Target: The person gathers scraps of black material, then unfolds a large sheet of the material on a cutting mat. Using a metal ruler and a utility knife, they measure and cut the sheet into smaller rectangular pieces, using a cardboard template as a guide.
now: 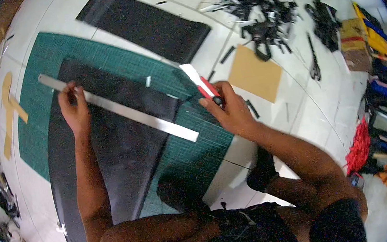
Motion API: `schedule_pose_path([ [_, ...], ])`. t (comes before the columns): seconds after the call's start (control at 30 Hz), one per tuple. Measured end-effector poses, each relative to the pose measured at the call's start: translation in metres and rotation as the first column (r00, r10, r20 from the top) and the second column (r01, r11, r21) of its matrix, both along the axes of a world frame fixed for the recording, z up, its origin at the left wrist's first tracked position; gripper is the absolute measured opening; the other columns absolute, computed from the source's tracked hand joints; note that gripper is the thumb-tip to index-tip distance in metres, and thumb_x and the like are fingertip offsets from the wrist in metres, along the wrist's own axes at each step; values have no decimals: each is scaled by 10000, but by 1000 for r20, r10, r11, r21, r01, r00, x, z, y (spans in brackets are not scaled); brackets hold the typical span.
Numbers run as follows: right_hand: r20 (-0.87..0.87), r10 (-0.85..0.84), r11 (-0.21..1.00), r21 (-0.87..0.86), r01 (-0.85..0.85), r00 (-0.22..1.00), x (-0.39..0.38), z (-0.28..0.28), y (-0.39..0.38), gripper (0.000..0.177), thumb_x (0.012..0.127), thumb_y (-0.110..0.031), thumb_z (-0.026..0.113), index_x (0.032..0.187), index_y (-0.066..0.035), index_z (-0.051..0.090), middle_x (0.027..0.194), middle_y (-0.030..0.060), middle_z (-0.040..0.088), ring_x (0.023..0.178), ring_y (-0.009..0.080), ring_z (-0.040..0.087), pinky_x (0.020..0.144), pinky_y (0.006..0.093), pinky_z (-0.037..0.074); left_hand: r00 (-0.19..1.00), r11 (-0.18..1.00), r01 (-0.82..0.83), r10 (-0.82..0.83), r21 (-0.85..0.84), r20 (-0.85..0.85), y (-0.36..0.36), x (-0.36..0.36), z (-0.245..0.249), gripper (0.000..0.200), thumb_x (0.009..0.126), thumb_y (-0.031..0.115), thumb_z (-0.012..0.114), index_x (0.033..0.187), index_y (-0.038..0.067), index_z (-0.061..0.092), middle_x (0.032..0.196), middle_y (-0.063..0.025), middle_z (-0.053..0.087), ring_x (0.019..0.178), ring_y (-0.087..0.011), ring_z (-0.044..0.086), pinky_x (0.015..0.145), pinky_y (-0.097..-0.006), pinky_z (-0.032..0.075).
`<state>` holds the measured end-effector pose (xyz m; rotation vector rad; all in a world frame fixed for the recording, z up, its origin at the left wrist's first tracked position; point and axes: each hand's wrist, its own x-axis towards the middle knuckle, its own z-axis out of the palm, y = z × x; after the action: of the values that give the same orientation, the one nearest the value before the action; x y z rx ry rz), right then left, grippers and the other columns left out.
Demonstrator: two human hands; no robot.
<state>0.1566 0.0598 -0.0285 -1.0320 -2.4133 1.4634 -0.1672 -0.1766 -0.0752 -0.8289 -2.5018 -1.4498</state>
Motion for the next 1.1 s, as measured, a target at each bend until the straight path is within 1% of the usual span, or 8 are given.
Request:
schedule_pose_path([
  [0.13, 244, 156, 967, 161, -198, 957, -11, 86, 55, 471, 874, -389, 741, 1057, -39, 485, 768, 87, 578, 647, 153, 532, 578, 343, 436, 831, 874, 482, -476, 53, 290, 33, 66, 48, 179, 910, 62, 640, 1081, 15, 623, 995, -73, 631, 914, -159, 601, 830, -307, 479],
  [0.4, -102, 364, 927, 140, -349, 926, -47, 227, 95, 231, 968, -169, 633, 1127, -43, 524, 893, 12, 594, 724, 49, 527, 576, 217, 440, 368, 446, 887, -838, 118, 404, 100, 107, 201, 205, 906, 114, 674, 1086, 30, 627, 1014, -34, 625, 942, -129, 586, 848, -286, 470],
  [0.5, -292, 346, 937, 151, -314, 892, -71, 236, 83, 313, 1017, -140, 480, 1312, -71, 561, 944, 12, 620, 726, 46, 545, 582, 210, 442, 359, 487, 852, -812, 195, 460, 118, 110, 253, 281, 913, 133, 664, 1157, 20, 583, 1050, -42, 612, 976, -134, 578, 864, -281, 462],
  [0.6, -420, 192, 921, -234, -311, 887, -89, 227, 66, 382, 1009, -172, 498, 1383, -101, 480, 882, 35, 606, 593, 57, 491, 514, 214, 398, 465, 680, 668, -699, 302, 544, 136, 106, 258, 328, 935, 167, 607, 1219, 21, 531, 1085, -53, 592, 1003, -143, 564, 885, -300, 455],
  [0.7, -546, 190, 927, -173, -332, 816, -103, 197, 53, 423, 963, -210, 643, 1234, -117, 333, 810, 24, 577, 532, 65, 473, 455, 213, 364, 383, 688, 600, -694, 408, 609, 143, 107, 252, 335, 957, 176, 501, 1254, 20, 504, 1119, -64, 570, 1012, -159, 553, 903, -331, 450],
  [0.83, -639, 164, 828, -325, -457, 751, -101, 219, 33, 253, 985, -161, 599, 1177, -60, 468, 877, 26, 577, 612, 42, 480, 516, 201, 396, 295, 607, 358, -795, 710, 530, 137, 128, 242, 352, 965, 183, 418, 1268, 16, 484, 1155, -85, 562, 1025, -202, 543, 909, -363, 439],
  [0.97, -703, 163, 747, -369, -552, 692, -100, 212, 29, 250, 989, -114, 576, 1227, -42, 597, 919, -8, 567, 672, 32, 477, 566, 198, 404, 274, 488, 306, -868, 818, 415, 122, 133, 247, 493, 1032, 313, 404, 1437, 33, 378, 1275, -98, 530, 1105, -215, 532, 959, -393, 427],
  [1.1, -715, 325, 814, -122, -567, 619, -94, 211, 26, 254, 971, -100, 611, 1217, -43, 584, 931, 23, 606, 717, 48, 559, 596, 211, 471, 413, 606, 223, -768, 763, 490, 120, 143, 266, 506, 1071, 374, 305, 1435, 34, 390, 1456, -127, 459, 1292, -218, 476, 1052, -385, 392],
])
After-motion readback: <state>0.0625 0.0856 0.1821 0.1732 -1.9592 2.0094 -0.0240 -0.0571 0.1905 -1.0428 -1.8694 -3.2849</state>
